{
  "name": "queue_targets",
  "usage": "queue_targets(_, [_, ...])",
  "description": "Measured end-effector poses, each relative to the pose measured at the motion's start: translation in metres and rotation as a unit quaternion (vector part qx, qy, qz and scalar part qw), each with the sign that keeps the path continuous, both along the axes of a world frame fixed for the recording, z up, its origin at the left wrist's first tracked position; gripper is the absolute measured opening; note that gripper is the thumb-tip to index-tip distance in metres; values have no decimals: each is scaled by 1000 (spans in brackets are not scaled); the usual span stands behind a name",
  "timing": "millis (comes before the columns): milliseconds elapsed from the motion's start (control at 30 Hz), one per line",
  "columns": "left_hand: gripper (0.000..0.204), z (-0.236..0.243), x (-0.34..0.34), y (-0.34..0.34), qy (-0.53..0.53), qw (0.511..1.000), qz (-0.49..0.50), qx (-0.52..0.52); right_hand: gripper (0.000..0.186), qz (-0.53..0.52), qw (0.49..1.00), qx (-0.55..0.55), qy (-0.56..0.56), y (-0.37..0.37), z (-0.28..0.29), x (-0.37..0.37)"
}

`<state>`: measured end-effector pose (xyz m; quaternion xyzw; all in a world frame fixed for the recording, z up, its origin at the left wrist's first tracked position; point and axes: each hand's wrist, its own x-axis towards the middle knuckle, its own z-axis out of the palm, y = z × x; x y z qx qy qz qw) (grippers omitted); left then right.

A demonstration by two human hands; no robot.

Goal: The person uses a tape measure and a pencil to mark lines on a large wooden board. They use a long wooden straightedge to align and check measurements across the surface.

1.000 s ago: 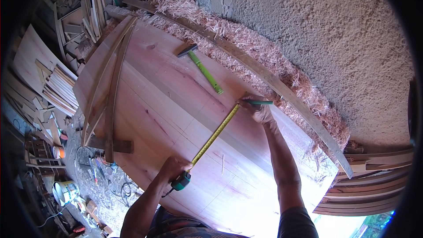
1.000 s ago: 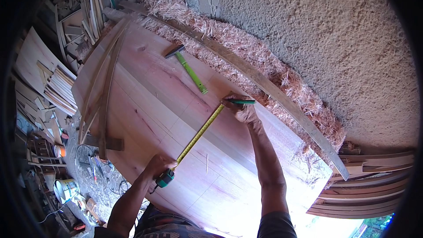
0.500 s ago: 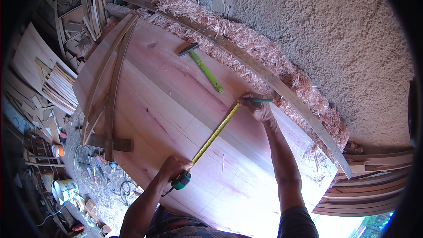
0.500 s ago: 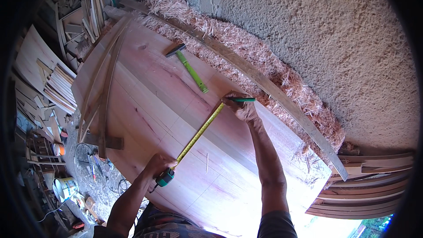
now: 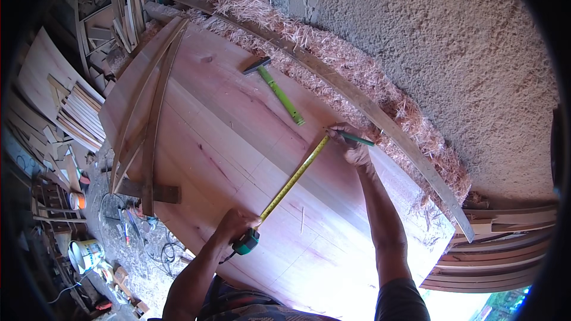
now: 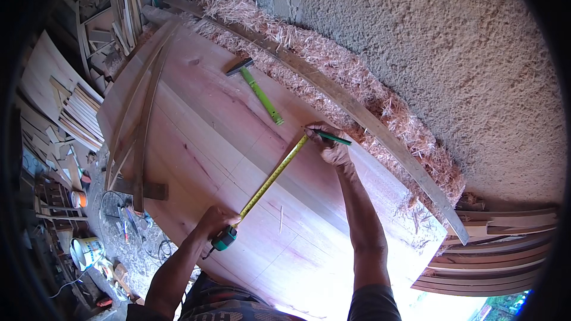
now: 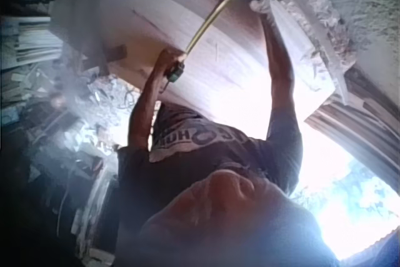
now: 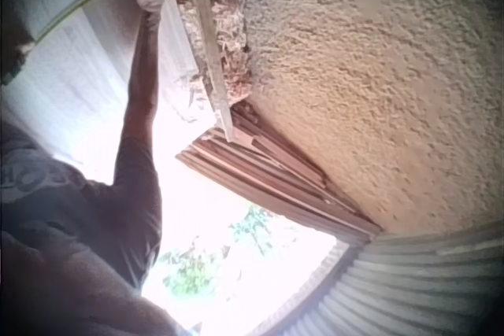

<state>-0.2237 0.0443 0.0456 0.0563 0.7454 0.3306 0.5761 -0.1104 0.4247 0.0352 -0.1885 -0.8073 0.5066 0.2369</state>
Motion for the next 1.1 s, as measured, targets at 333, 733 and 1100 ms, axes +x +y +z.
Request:
queue_targets(333, [19,12,2,5,3,999,22,29,16,43,992,117,-36,-3,9,-3])
queue_targets(733, [20,7,2,4,8,999,17,33,18,41,993,106,-39,-1,7,-2])
queue_targets(1100, [19,-1,1,2,-7,1000,13,7,22,34,995,93,-15,4,-2,2])
